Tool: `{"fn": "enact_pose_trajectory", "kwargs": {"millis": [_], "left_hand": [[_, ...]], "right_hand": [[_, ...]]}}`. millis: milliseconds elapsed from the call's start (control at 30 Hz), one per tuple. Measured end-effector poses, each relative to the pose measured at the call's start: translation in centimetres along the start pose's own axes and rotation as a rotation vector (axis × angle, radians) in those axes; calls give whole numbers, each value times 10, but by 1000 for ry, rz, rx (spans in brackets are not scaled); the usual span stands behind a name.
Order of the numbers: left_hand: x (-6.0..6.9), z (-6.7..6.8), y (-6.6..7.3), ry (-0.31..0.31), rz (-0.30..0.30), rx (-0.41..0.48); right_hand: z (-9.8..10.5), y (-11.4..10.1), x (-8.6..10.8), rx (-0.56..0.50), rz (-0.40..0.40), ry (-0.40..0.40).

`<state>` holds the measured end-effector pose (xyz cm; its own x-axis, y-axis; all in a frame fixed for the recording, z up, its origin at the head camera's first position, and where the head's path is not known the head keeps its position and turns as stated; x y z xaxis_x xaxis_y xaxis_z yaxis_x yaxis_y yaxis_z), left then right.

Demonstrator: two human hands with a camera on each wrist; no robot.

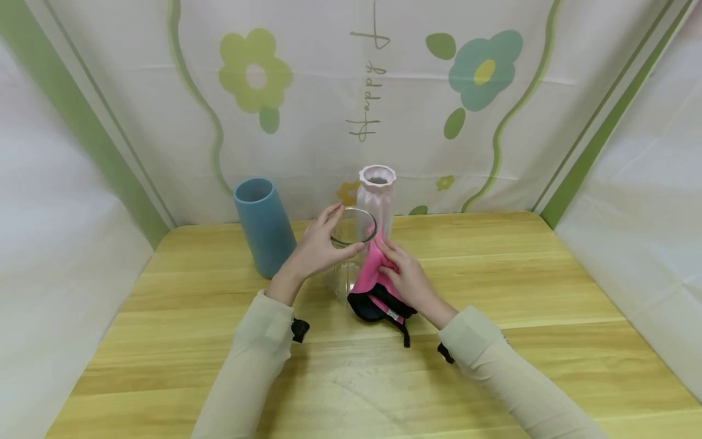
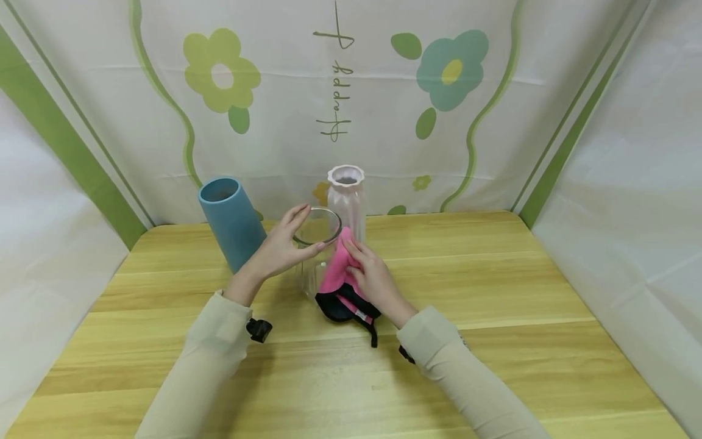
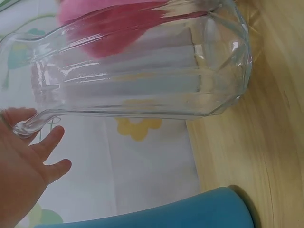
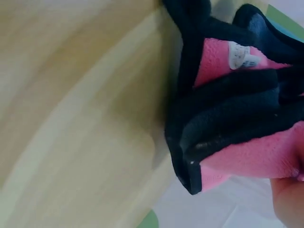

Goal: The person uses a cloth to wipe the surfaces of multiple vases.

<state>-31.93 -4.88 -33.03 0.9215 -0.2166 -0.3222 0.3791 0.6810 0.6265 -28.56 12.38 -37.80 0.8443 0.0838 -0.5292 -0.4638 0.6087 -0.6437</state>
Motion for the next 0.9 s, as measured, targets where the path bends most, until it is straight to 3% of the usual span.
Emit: {"fn": "enact_pose_trajectory", "kwargs": {"millis": [233,367,600,900], "left_hand": [[0,0,1,59,29,23],[1,-1,1,80,30,1],[1,1,3,90,1,-24],[1,4,4,48,-12,-9]], "right_hand": [[-8,17,11,154,-79,-172],[-9,20,14,182,-90,-213],[-3,10,7,95,-68,-103],[4,-4,-1,-12,-25,26]]}}
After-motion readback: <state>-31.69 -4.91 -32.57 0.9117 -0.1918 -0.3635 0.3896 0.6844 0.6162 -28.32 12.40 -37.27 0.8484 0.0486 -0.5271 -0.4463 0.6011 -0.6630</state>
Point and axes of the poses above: each hand's wrist, its own x-axis away from the middle knuckle, its own z-axis out of the back of the hand, y = z × x, the point moved 6 cm from there along -x, towards the middle knuckle, and after that the axes turned 14 degrees about y, right-handed, at the moved point
